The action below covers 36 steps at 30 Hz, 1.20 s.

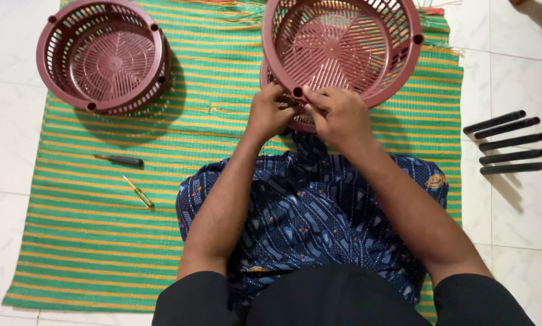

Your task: The person assembles a stool by inserting black cylindrical legs into the holes of two stacked maroon plastic basket-like seats. The person repeatedly inserts and removes the legs, adjusting their fit while seated on a mat.

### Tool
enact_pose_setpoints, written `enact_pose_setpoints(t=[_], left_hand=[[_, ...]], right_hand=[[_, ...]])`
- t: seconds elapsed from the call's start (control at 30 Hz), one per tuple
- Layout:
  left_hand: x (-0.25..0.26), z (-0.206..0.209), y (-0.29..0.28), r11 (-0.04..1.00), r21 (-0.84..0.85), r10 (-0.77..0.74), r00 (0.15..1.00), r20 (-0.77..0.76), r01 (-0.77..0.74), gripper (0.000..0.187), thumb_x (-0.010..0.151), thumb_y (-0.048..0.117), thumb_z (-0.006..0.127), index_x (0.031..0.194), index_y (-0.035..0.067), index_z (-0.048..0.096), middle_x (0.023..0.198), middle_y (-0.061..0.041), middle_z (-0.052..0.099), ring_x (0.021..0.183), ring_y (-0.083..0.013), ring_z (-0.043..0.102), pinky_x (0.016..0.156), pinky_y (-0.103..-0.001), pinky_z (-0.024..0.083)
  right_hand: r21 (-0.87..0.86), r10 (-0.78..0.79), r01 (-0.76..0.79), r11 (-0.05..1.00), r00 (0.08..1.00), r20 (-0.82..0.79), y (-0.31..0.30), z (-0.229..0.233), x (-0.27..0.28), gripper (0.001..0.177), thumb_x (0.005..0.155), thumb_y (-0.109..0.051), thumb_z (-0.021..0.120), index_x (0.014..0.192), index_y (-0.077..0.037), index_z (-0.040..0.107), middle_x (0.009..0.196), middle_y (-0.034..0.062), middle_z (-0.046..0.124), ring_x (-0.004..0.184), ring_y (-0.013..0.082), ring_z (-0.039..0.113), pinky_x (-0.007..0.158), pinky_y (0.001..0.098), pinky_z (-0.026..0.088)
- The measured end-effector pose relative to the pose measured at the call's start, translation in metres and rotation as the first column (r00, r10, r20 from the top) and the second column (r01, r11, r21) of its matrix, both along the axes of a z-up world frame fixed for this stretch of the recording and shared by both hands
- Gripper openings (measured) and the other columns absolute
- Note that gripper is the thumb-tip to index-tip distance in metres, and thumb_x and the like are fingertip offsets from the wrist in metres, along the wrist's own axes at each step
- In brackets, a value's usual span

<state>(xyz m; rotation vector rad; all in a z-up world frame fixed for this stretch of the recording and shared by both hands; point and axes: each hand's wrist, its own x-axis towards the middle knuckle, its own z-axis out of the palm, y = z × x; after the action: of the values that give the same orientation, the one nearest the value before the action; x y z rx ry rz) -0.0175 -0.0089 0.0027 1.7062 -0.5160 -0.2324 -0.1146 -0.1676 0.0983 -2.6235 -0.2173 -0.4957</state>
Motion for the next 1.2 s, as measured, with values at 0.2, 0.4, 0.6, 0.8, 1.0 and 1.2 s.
enact_pose_setpoints(t=[0.2,0.4,0.6,0.8,1.0,1.2], left_hand=[[0.003,-0.010,0.008,0.994,-0.070,0.078,0.997,-0.003,-0.078,0.031,0.079,-0.002,0.079,0.108,0.003,0.073,0.103,-0.006,0.074,0.097,-0.0137,0.076,0.087,-0.029,0.065],[0.044,-0.014,0.045,0.987,-0.013,0.162,0.980,0.120,-0.161,0.034,0.080,-0.011,0.070,0.112,0.002,0.075,0.098,-0.007,0.078,0.088,-0.0156,0.075,0.082,-0.030,0.063],[0.054,-0.012,0.059,0.949,-0.186,0.244,0.966,-0.084,-0.256,0.023,0.094,-0.009,0.068,0.115,-0.003,0.072,0.104,-0.007,0.077,0.093,-0.0129,0.071,0.083,-0.028,0.058],[0.048,-0.004,0.071,0.889,-0.290,0.358,0.933,-0.043,-0.355,0.024,0.099,-0.009,0.065,0.122,-0.002,0.067,0.115,-0.006,0.073,0.106,-0.0134,0.070,0.095,-0.027,0.056],[-0.020,0.063,0.037,0.760,-0.223,0.628,0.601,0.495,-0.610,0.031,0.091,-0.021,0.055,0.112,0.001,0.061,0.122,-0.010,0.068,0.114,-0.0181,0.067,0.106,-0.030,0.054],[-0.070,0.111,-0.084,0.902,0.324,-0.088,0.614,0.784,-0.285,0.053,0.080,0.020,0.085,0.127,0.010,0.066,0.118,-0.011,0.068,0.116,-0.0316,0.063,0.106,-0.055,0.042]], right_hand=[[-0.020,-0.037,0.053,0.998,0.882,0.470,-0.019,-0.017,-0.048,0.030,0.096,-0.016,0.074,0.124,-0.005,0.068,0.124,0.0144,0.070,0.118,0.0327,0.066,0.111,0.0493,0.046],[0.702,-0.604,0.253,0.666,0.734,0.309,-0.096,-0.091,-0.059,0.063,0.094,0.005,0.057,0.155,-0.006,0.048,0.157,0.0125,0.052,0.134,0.0265,0.055,0.114,0.0420,0.051],[0.878,-0.446,0.421,0.227,0.846,-0.291,-0.126,-0.153,0.000,0.074,0.084,0.016,0.042,0.153,-0.009,0.048,0.151,0.0087,0.052,0.124,0.0234,0.060,0.081,0.0245,0.059],[0.974,-0.141,0.061,0.219,0.990,-0.030,-0.084,-0.191,0.019,0.053,0.098,0.009,0.053,0.150,-0.001,0.053,0.138,0.0130,0.066,0.129,0.0241,0.064,0.110,0.0327,0.057],[0.925,-0.085,0.075,0.372,0.995,-0.047,-0.077,-0.180,0.015,0.038,0.096,0.004,0.066,0.134,0.001,0.062,0.116,0.0082,0.072,0.108,0.0204,0.067,0.097,0.0309,0.055],[0.719,-0.146,0.138,0.681,0.988,-0.051,-0.074,-0.154,0.014,0.024,0.095,-0.003,0.069,0.119,-0.001,0.066,0.105,0.0108,0.071,0.095,0.0213,0.071,0.084,0.0349,0.059]])
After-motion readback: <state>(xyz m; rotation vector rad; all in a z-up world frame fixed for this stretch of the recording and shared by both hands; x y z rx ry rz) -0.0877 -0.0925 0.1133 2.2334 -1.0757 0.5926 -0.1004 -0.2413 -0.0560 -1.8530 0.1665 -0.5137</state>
